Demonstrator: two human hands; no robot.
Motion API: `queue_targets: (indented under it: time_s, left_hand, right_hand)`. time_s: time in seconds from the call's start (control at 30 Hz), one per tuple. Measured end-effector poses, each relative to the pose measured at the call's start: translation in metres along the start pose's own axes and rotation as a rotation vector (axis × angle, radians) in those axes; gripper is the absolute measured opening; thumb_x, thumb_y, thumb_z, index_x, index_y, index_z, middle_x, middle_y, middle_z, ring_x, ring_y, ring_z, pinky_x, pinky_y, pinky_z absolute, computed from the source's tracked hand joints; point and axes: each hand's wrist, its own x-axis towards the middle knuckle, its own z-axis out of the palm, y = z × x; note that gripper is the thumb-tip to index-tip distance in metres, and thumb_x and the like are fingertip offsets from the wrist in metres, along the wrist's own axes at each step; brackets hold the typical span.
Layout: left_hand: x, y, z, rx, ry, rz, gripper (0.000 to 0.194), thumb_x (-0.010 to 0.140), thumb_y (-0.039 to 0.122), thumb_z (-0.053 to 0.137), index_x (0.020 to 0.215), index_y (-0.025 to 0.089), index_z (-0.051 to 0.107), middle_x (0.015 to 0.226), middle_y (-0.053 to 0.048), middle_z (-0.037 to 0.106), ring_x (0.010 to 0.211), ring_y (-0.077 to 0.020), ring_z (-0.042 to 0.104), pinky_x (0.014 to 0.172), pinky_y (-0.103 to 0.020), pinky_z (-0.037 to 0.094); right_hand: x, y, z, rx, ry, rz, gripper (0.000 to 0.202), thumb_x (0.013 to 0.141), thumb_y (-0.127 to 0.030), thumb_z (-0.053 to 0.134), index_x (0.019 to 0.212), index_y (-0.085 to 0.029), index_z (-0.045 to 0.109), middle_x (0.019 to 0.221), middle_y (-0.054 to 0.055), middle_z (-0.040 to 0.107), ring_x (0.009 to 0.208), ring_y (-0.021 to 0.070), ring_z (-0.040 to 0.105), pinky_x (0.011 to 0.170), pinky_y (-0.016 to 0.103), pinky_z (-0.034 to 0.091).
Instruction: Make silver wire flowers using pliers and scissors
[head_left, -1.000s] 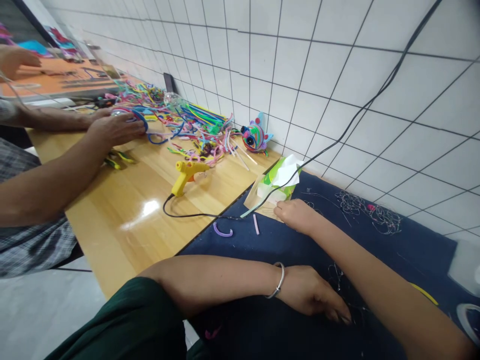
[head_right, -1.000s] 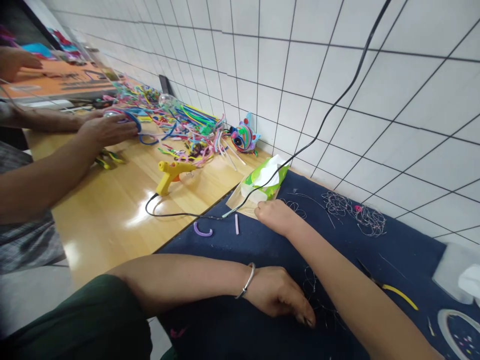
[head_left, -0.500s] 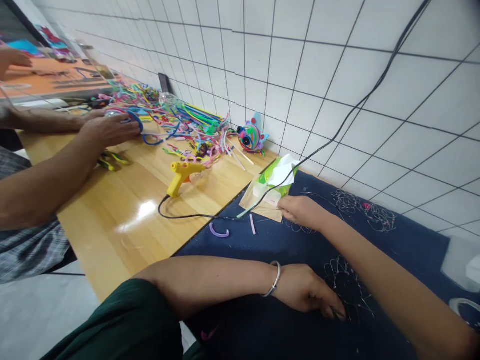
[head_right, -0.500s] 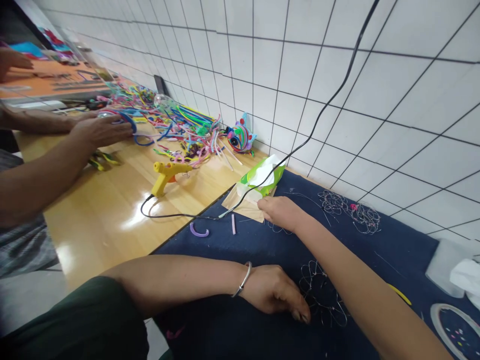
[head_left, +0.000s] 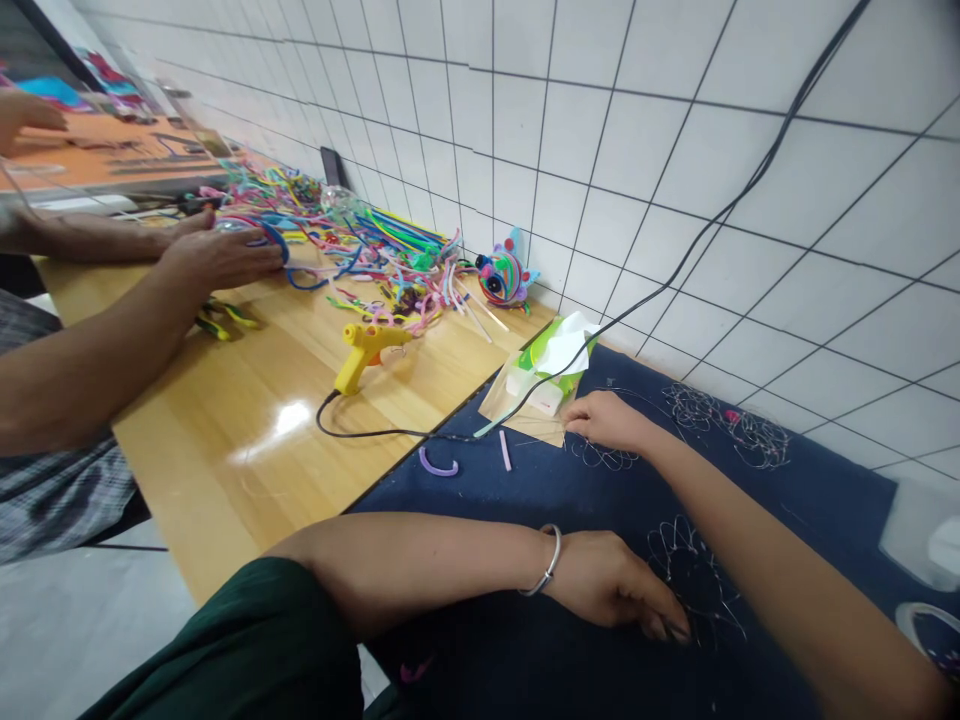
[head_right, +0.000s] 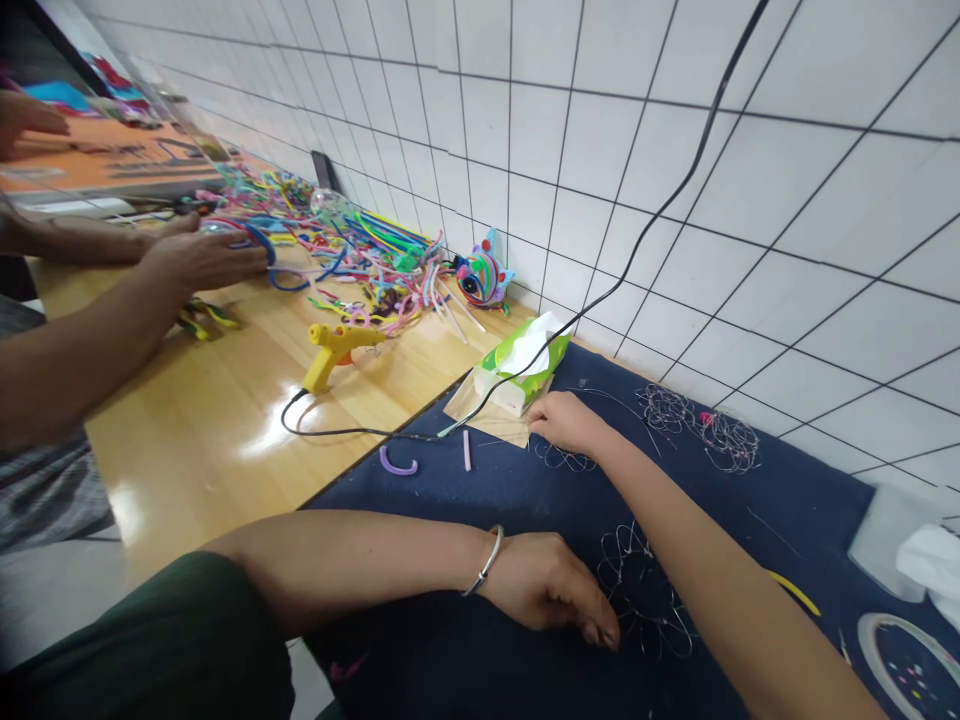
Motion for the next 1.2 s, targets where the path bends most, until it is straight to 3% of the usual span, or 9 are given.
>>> queue_targets:
  time_s: [0.13,0.33,0.53,0.7,0.93,1.2]
  left_hand:
    - [0.0,0.001,0.0,0.015,0.001,0.018,0.035,0.078,0.0,0.039,0.109,0.007,0.055,0.1,-0.007,0.064,0.089,-0.0104,0.063,0.08,-0.012,0.045]
    - [0.001,0.001,0.0,0.009,0.01,0.031,0.034,0.079,0.001,0.039,0.108,0.008,0.055,0.1,-0.008,0.064,0.088,-0.0109,0.063,0.08,-0.014,0.046]
    - [0.001,-0.002,0.001,-0.03,-0.008,0.022,0.036,0.077,-0.002,0.039,0.109,0.006,0.054,0.103,-0.01,0.063,0.089,-0.012,0.063,0.082,-0.015,0.046]
    - [0.001,-0.003,0.002,-0.04,0.001,-0.02,0.035,0.079,0.001,0.041,0.11,0.011,0.054,0.102,-0.006,0.063,0.089,-0.0107,0.063,0.082,-0.015,0.046]
    - [0.0,0.0,0.0,-0.03,-0.014,0.001,0.035,0.079,0.0,0.039,0.11,0.008,0.054,0.099,-0.007,0.064,0.089,-0.0111,0.062,0.082,-0.014,0.046]
    - [0.001,-0.002,0.0,-0.03,-0.02,0.018,0.036,0.078,-0.002,0.038,0.109,0.006,0.053,0.102,-0.009,0.063,0.088,-0.0121,0.063,0.081,-0.016,0.047]
  right_hand:
    - [0.003,-0.003,0.002,0.145,-0.062,0.097,0.025,0.079,-0.028,0.045,0.066,-0.013,0.059,0.053,0.0,0.059,0.037,0.0059,0.048,0.039,0.017,0.035]
    - [0.003,-0.013,0.007,0.235,-0.102,0.128,0.031,0.083,-0.034,0.041,0.076,-0.012,0.063,0.057,0.002,0.063,0.041,0.0058,0.052,0.039,0.014,0.038]
    - [0.001,-0.007,0.004,0.058,0.022,0.18,0.018,0.073,-0.027,0.052,0.073,-0.014,0.065,0.07,0.002,0.065,0.059,0.0099,0.057,0.051,0.017,0.037]
    - [0.006,-0.008,0.014,-0.1,0.021,0.246,0.012,0.065,-0.025,0.058,0.069,-0.018,0.067,0.071,0.003,0.066,0.069,0.0142,0.058,0.057,0.019,0.035]
    - [0.004,-0.015,0.018,-0.247,0.004,0.321,0.018,0.066,-0.028,0.053,0.07,-0.019,0.067,0.079,0.007,0.066,0.073,0.0178,0.059,0.058,0.022,0.035]
    - [0.004,-0.024,0.027,-0.309,-0.001,0.398,0.035,0.06,-0.029,0.054,0.091,-0.017,0.066,0.092,0.012,0.065,0.079,0.0224,0.06,0.06,0.025,0.039]
